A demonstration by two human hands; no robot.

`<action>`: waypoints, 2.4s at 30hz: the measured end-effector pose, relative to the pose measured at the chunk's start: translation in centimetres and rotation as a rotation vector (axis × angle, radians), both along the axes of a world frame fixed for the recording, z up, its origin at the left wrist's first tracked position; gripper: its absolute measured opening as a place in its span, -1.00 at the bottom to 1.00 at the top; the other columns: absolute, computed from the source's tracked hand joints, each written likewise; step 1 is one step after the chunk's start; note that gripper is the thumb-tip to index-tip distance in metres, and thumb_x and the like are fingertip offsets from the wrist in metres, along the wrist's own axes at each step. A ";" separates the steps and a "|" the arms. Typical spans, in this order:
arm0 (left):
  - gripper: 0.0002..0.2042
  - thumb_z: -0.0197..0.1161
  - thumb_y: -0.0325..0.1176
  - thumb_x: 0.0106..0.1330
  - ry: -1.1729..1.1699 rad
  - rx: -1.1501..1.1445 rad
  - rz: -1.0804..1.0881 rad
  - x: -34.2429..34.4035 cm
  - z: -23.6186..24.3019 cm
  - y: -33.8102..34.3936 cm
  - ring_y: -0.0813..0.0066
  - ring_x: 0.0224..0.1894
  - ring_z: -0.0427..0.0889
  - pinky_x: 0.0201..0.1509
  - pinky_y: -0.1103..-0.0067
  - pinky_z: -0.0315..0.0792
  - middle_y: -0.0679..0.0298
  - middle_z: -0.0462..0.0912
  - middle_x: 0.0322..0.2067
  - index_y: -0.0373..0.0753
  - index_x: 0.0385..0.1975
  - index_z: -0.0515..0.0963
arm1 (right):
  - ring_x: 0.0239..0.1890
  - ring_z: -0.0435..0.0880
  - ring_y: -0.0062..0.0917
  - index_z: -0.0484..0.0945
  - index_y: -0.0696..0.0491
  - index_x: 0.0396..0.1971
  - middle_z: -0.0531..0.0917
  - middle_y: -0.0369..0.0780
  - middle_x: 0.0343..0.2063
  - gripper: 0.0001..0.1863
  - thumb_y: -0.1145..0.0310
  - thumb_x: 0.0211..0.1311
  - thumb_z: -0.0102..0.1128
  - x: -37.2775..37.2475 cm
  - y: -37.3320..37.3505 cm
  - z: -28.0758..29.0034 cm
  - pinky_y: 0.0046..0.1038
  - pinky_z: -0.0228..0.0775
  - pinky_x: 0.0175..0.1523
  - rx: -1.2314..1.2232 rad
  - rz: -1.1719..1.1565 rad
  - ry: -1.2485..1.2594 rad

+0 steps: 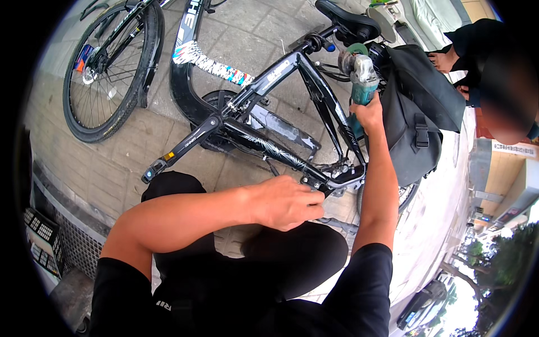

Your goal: The person uses a handheld angle grinder to smooth the surface of a bicycle frame. They hold the tool with both hands and move it along the frame's tubes while kneeling on the ground.

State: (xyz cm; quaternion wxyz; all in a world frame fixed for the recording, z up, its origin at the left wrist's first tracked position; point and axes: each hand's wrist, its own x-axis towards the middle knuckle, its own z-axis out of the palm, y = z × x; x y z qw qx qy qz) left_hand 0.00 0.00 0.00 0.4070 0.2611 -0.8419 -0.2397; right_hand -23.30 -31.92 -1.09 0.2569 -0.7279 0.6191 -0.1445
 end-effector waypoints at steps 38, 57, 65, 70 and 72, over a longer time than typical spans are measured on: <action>-0.74 0.34 -0.47 0.16 0.051 0.157 0.070 1.5 -2.5 -2.1 0.15 -0.19 0.75 -0.27 0.20 0.60 0.26 0.57 -0.19 -0.14 -0.12 0.61 | 0.23 0.72 0.00 0.42 0.10 0.42 0.75 0.14 0.08 -0.21 0.51 0.07 0.32 -0.9 1.5 -0.9 -0.21 0.54 0.36 0.028 0.074 0.784; -0.76 0.38 -0.34 0.26 -0.197 0.076 -0.083 0.9 0.2 0.2 0.08 -0.18 0.83 -0.17 0.21 0.68 0.10 0.70 -0.06 -0.20 -0.09 0.68 | 0.03 0.79 -0.02 0.55 0.00 0.29 0.79 0.08 -0.14 -0.34 0.52 0.11 0.41 -4.3 -1.3 -2.6 -0.22 0.54 0.16 0.123 0.313 0.805; -0.82 0.28 -0.36 0.33 -0.283 0.072 -0.067 1.0 0.0 0.5 0.17 -0.14 0.82 -0.21 0.28 0.68 0.16 0.70 -0.14 -0.18 -0.12 0.68 | 0.12 0.72 0.06 0.47 -0.12 0.44 0.72 0.19 0.01 -0.25 0.77 0.27 -0.04 -3.4 1.2 -3.3 -0.19 0.50 0.24 -0.007 0.402 0.676; -0.82 0.30 -0.37 0.33 -0.270 0.062 -0.062 0.8 -0.4 0.1 0.13 -0.15 0.82 -0.20 0.27 0.68 0.14 0.72 -0.10 -0.19 -0.12 0.68 | 0.16 0.70 0.10 0.50 -0.10 0.40 0.72 0.19 0.03 -0.27 0.76 0.24 -0.02 -3.1 1.4 -3.4 -0.14 0.52 0.24 -0.165 0.434 0.637; -0.82 0.31 -0.37 0.32 -0.300 0.089 -0.089 0.7 -0.7 0.0 0.14 -0.14 0.82 -0.20 0.26 0.68 0.13 0.72 -0.08 -0.20 -0.13 0.69 | 0.15 0.71 0.12 0.50 -0.10 0.39 0.73 0.18 0.02 -0.29 0.75 0.25 0.00 -2.8 1.5 -3.3 -0.12 0.53 0.23 -0.162 0.402 0.657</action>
